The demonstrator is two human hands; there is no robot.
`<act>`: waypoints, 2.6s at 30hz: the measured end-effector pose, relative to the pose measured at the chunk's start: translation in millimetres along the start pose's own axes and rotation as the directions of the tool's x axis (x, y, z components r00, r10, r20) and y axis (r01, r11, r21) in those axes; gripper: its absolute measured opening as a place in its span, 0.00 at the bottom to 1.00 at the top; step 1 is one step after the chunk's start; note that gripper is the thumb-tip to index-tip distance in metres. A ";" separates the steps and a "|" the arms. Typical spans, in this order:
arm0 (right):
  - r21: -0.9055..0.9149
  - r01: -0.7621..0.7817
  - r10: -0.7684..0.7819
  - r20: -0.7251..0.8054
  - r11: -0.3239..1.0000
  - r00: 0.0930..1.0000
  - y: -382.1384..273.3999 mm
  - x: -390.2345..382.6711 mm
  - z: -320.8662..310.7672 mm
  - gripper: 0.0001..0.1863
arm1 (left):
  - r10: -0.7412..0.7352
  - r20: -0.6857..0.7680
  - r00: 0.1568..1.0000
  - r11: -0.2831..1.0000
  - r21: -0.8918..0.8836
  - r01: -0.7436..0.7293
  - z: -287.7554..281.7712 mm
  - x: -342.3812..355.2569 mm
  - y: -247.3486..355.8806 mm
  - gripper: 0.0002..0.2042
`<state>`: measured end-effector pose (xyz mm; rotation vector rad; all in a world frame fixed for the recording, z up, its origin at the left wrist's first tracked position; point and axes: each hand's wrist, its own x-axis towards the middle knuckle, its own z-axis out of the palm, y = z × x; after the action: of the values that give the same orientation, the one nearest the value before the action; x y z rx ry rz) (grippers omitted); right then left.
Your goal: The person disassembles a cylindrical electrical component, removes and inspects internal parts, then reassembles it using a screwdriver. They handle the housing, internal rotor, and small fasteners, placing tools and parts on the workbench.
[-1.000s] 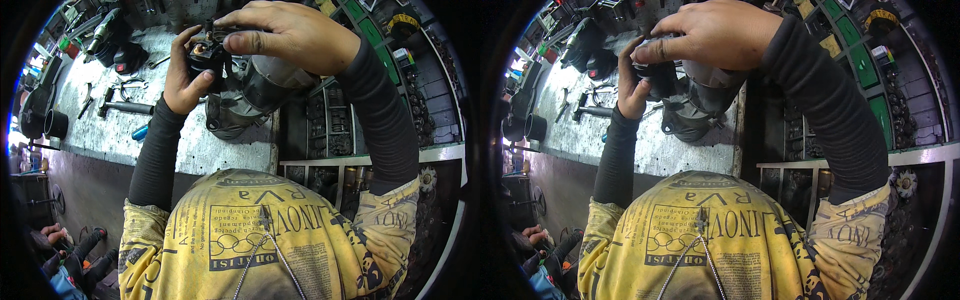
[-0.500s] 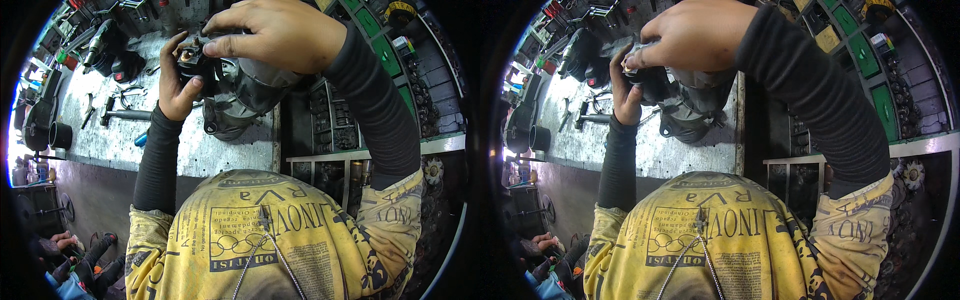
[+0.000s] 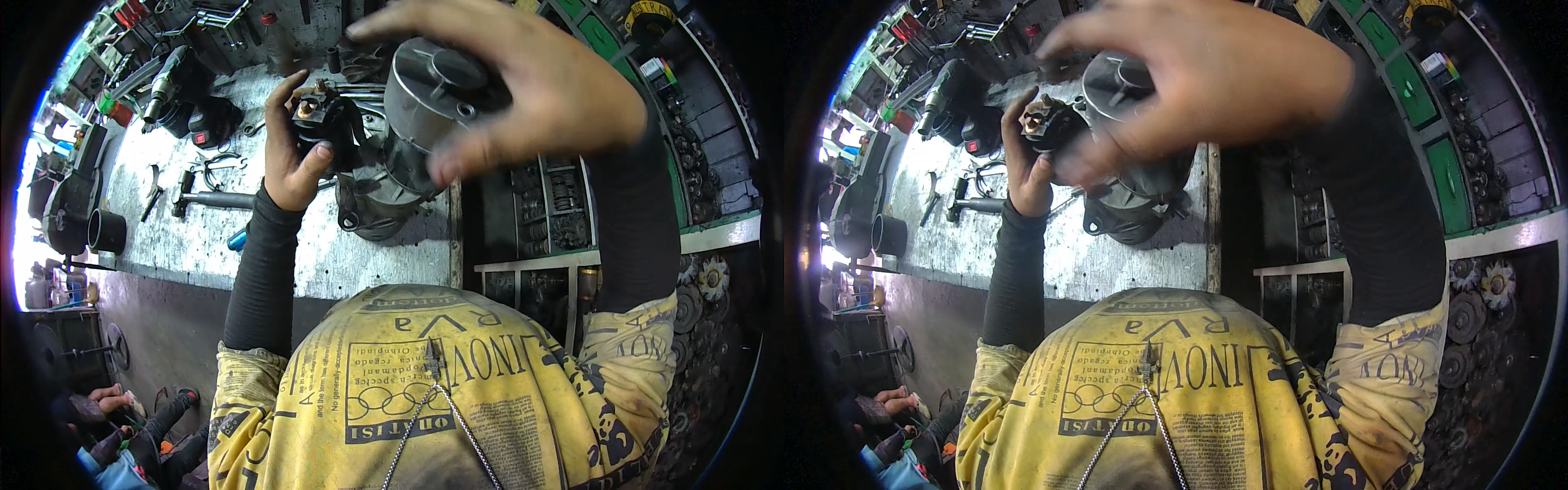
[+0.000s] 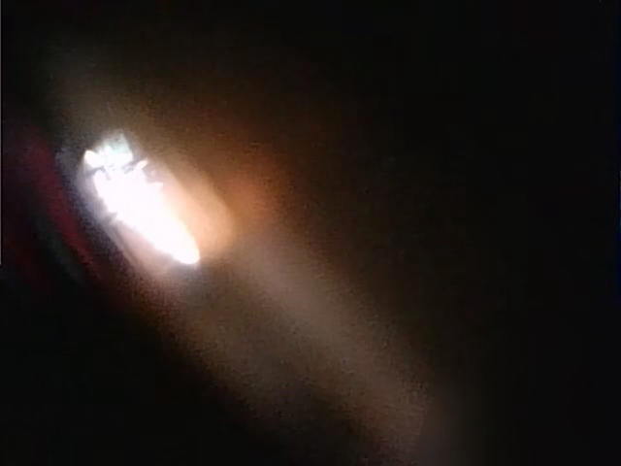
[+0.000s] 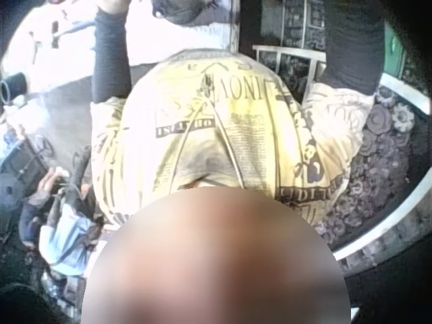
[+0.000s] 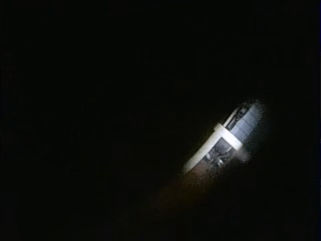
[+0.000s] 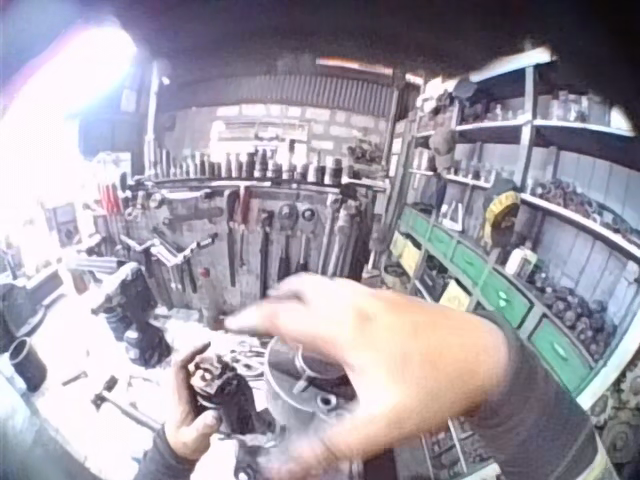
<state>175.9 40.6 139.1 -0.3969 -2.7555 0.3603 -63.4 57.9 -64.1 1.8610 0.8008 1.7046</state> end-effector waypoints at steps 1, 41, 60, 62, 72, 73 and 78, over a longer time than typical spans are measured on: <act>-0.104 -0.024 0.028 0.036 0.994 0.999 -1.3 -4.9 1.3 0.42 | 0.002 0.008 1.000 1.000 0.006 -0.002 -0.3 0.0 0.4 0.45; 0.967 0.253 0.488 -0.235 0.031 0.840 89.8 -71.2 18.7 0.46 | -0.116 -0.054 0.992 0.992 -0.060 0.113 -0.1 -10.5 -5.6 0.53; 0.956 0.293 0.328 -0.282 0.017 0.902 81.6 -57.4 32.8 0.55 | -0.116 -0.034 0.993 0.992 -0.055 0.114 -1.7 -11.4 -6.4 0.53; 0.963 0.269 0.410 -0.252 0.019 0.877 75.7 -57.2 30.2 0.54 | -0.105 -0.034 0.994 0.993 -0.058 0.103 -2.1 -11.0 -6.8 0.53; 0.822 0.284 0.820 -0.549 0.494 0.164 71.6 -83.4 21.7 0.33 | -0.091 -0.032 0.995 0.994 -0.057 0.089 -1.5 -9.2 -7.1 0.52; 0.843 0.473 0.673 -0.506 0.254 0.540 71.9 -88.3 20.0 0.27 | -0.102 -0.029 0.994 0.992 -0.079 0.099 -1.2 -9.4 -5.8 0.52; 0.809 0.430 0.621 -0.585 0.400 0.522 65.5 -86.1 16.3 0.30 | -0.098 -0.037 0.995 0.991 -0.098 0.094 0.6 -6.1 -2.0 0.53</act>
<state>263.0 71.3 80.5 -0.3039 -1.1403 1.2644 -63.3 55.1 -69.9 1.7011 0.7975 1.6965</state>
